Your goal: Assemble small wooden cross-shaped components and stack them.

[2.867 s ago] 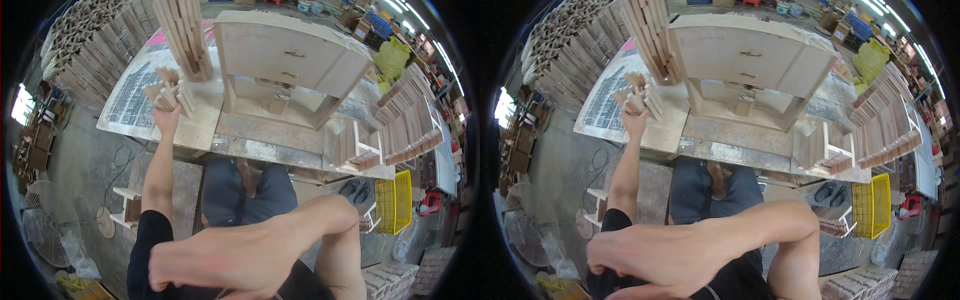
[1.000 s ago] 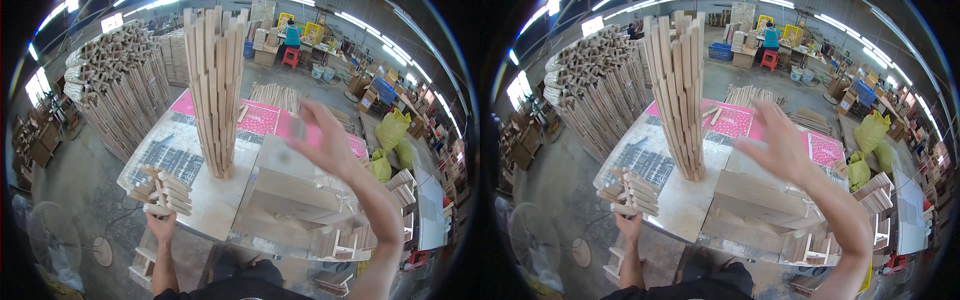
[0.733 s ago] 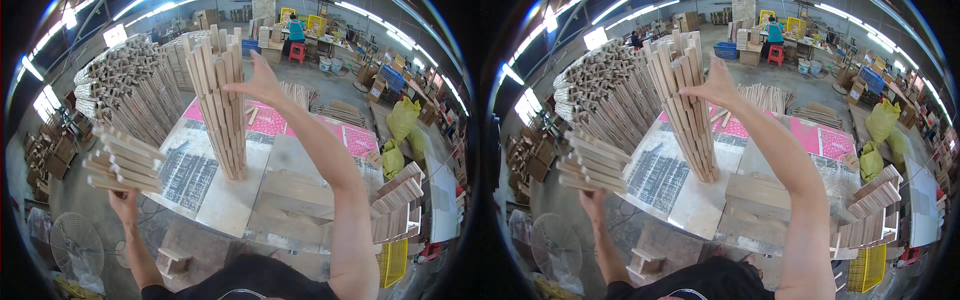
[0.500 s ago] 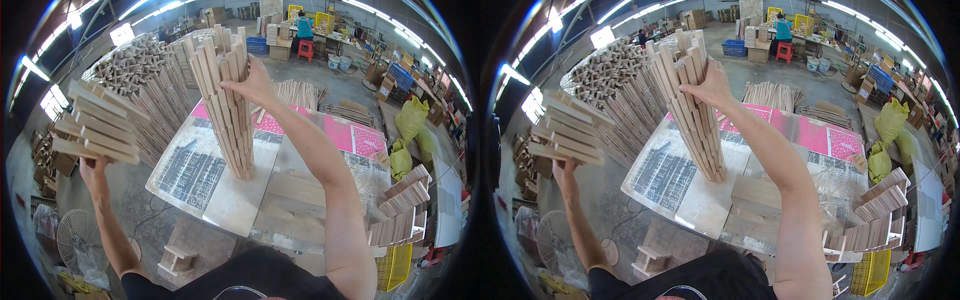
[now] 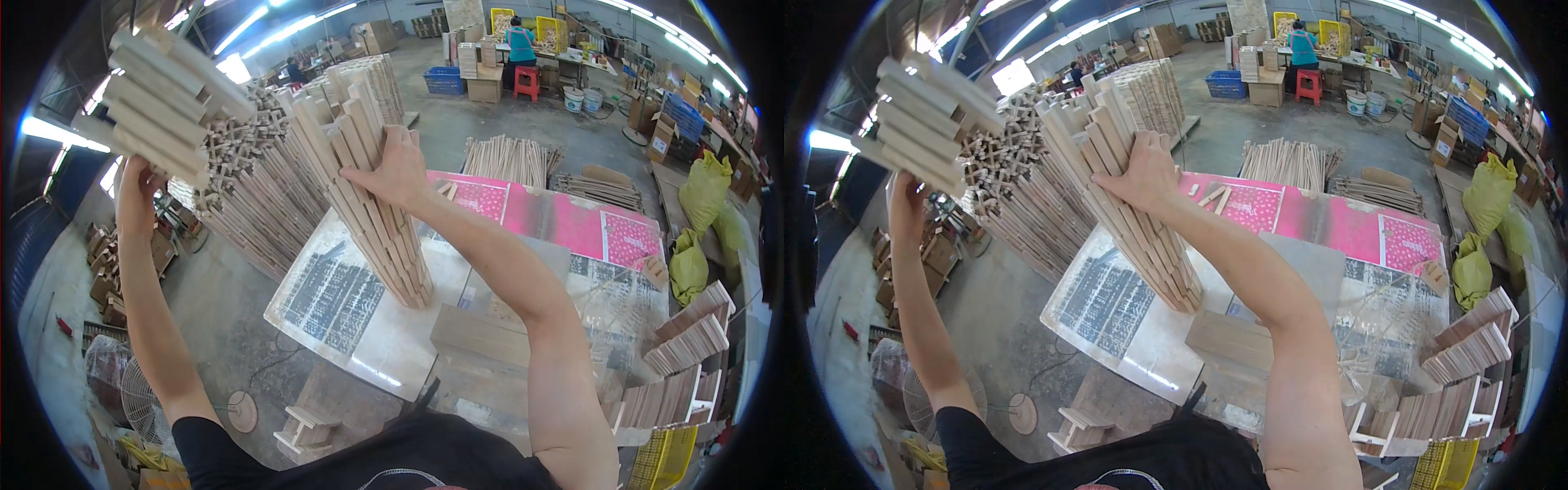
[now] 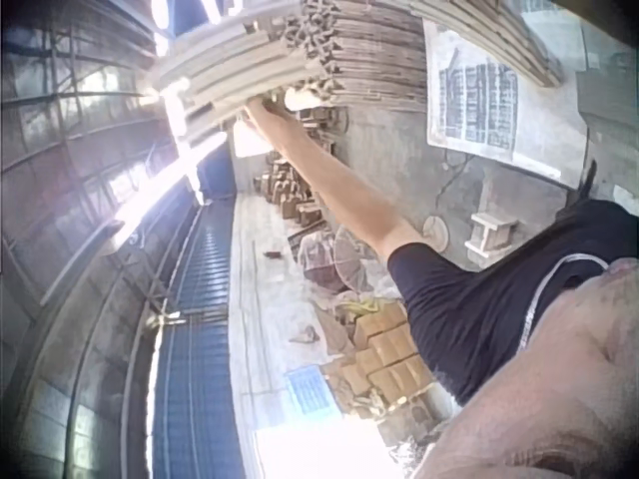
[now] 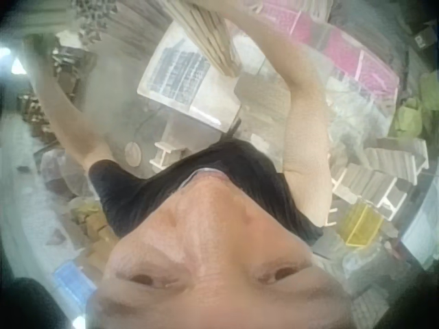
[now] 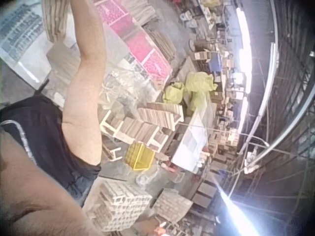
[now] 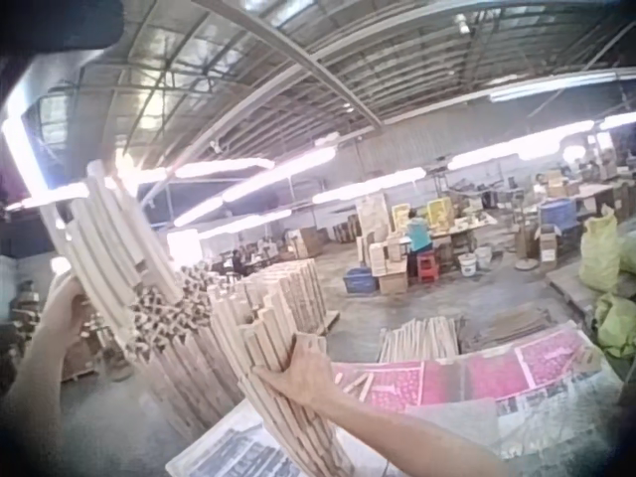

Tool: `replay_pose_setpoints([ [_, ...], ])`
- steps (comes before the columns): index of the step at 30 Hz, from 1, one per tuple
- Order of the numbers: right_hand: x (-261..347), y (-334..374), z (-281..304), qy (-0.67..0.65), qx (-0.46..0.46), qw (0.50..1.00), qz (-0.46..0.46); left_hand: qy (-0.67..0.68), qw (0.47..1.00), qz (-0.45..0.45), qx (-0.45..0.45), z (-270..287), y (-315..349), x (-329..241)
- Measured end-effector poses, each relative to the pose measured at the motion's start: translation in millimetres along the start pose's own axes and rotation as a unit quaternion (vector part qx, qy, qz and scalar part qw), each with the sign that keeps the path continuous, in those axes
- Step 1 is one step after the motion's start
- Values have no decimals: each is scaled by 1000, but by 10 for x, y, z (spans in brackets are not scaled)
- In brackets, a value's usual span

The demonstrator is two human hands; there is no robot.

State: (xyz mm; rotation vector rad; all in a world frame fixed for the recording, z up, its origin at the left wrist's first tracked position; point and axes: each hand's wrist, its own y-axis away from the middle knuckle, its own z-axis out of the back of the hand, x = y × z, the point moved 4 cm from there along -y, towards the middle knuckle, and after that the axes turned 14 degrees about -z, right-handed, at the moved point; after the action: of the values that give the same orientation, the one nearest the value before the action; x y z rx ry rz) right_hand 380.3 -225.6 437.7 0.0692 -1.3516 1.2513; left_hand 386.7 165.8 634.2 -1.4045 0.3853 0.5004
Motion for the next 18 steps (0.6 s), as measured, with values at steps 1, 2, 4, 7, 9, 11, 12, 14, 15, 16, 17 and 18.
replay_pose_setpoints([
  [1,5,12,-11,-5,8,1000,-3,8,1000,-5,13,-77,-123,-33],
  [2,8,13,-8,-9,10,1000,2,5,999,-5,39,-115,-305,33],
  [4,6,6,-20,28,-7,999,26,10,995,-17,93,-243,-669,93],
  [7,-20,-10,-25,19,-21,999,44,66,987,-34,144,-791,-955,131],
  [9,-13,-23,-8,37,-13,998,39,93,977,-35,187,-1001,-1226,391],
  [11,40,-35,-30,49,-4,998,35,127,954,-33,270,-1187,-1394,603],
  [12,43,-31,-18,52,-8,998,34,160,946,-27,280,-1300,-1480,787],
  [14,-3,-45,11,67,-18,997,26,198,933,0,301,-1612,-1436,900],
  [15,31,-51,-15,68,-9,997,19,202,932,-2,302,-1583,-1516,1003],
  [16,65,-53,-40,67,1,998,12,243,902,23,357,-1577,-1581,1140],
  [17,108,-54,-51,69,0,998,12,281,866,48,411,-1553,-1629,1266],
  [18,95,-64,-45,73,-3,997,13,246,902,12,355,-1697,-1437,1120],
])
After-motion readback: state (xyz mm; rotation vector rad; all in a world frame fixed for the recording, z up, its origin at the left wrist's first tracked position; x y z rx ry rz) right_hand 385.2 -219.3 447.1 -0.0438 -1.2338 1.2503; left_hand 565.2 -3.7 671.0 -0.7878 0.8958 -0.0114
